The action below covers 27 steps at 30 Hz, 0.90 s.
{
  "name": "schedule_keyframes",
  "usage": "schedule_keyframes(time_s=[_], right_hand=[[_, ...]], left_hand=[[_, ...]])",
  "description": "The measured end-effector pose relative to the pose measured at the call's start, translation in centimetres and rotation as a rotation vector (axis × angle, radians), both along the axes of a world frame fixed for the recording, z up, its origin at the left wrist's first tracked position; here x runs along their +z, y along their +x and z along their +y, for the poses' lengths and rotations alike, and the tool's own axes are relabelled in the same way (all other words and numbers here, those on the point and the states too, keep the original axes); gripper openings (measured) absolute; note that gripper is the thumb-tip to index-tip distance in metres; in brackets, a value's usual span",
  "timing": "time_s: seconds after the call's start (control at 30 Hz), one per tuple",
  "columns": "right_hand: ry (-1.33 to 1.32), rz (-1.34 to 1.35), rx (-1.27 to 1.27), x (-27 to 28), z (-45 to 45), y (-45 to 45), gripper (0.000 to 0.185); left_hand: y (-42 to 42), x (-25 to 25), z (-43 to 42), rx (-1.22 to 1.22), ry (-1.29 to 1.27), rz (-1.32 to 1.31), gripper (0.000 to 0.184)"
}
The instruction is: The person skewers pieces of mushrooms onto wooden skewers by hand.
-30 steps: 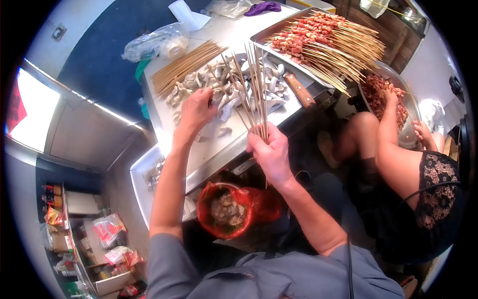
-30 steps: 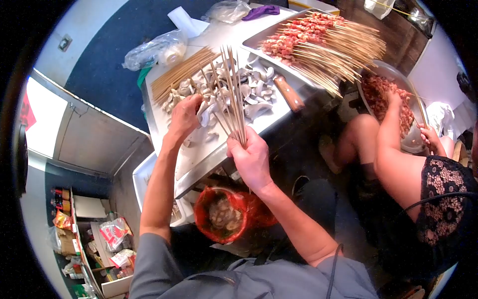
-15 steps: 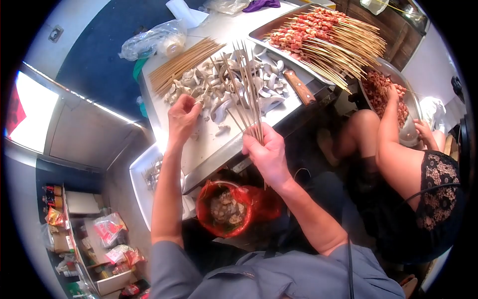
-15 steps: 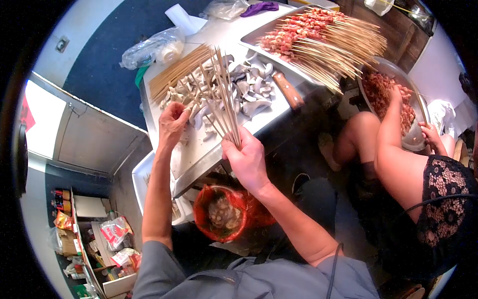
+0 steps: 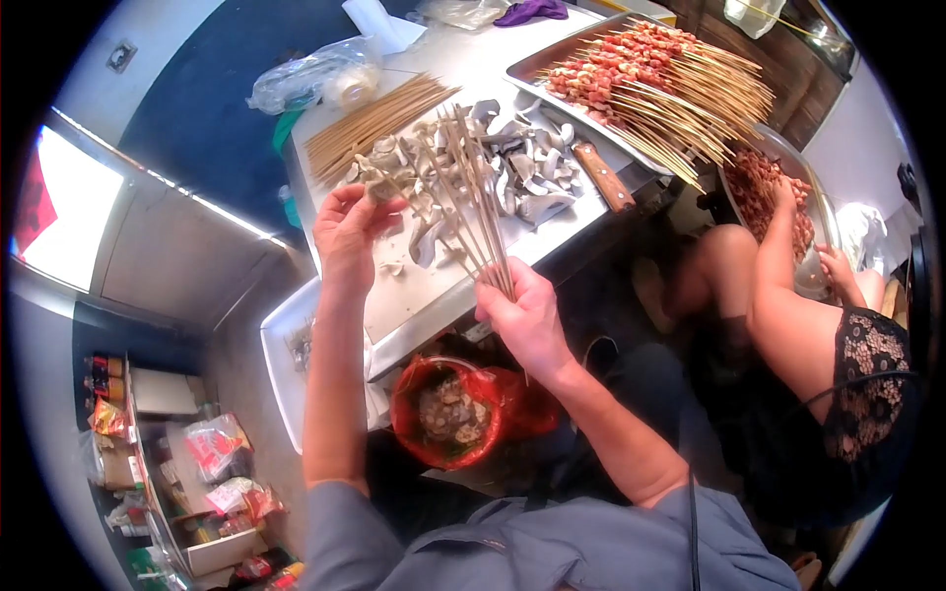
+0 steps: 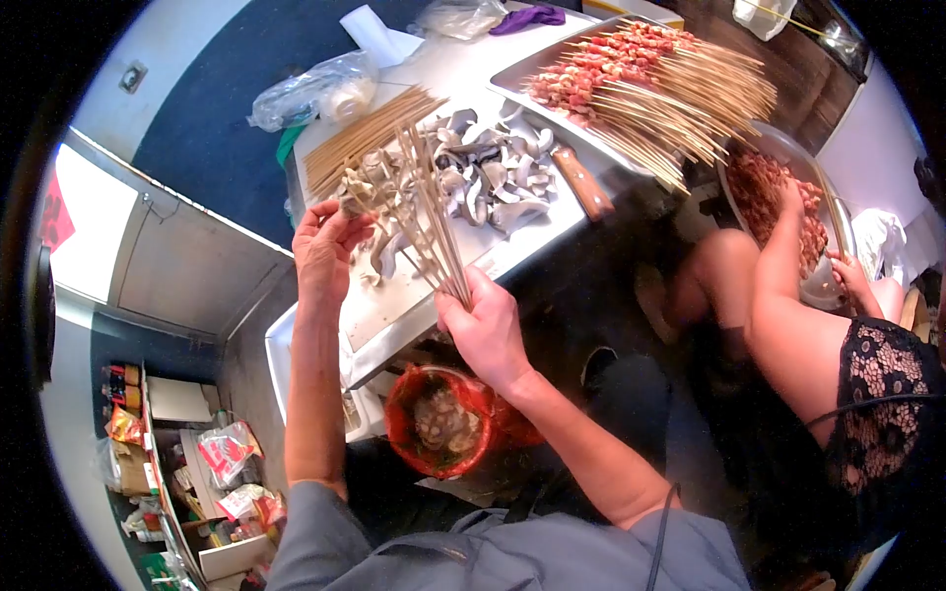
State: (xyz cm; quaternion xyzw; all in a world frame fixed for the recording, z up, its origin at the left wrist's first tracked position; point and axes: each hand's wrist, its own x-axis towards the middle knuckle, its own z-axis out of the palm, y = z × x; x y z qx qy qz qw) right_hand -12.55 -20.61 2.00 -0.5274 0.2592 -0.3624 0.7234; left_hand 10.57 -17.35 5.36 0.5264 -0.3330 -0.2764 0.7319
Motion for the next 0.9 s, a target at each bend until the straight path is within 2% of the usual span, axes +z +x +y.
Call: schedule_keyframes(time_s=[0.07,0.17,0.3,0.7,0.8,0.87,0.9], right_hand=[[-0.017,0.007,0.010,-0.2,0.3,0.2,0.009],[-0.059,0.051,0.013,-0.4,0.5,0.4,0.010],[-0.076,0.055,0.021,-0.5,0.6,0.4,0.011],[-0.065,0.039,0.027,-0.5,0.6,0.4,0.010],[-0.058,0.032,0.016,-0.3,0.6,0.3,0.009],[-0.050,0.027,0.009,-0.1,0.5,0.2,0.009],[-0.049,0.022,-0.008,0.0,0.4,0.2,0.009]], left_hand=[[-0.1,0.6,0.0,0.001,-0.013,0.047,0.012],[-0.9,1.7,0.1,0.012,-0.162,0.218,0.014],[-1.5,2.3,0.2,0.034,-0.183,0.215,0.015],[-2.0,2.1,0.9,-0.065,-0.224,0.064,0.014],[-2.7,2.1,1.5,-0.101,-0.159,-0.010,0.015],[-3.2,1.6,2.0,-0.240,-0.065,-0.137,0.018],[-3.3,1.4,2.3,-0.270,0.001,-0.105,0.020]])
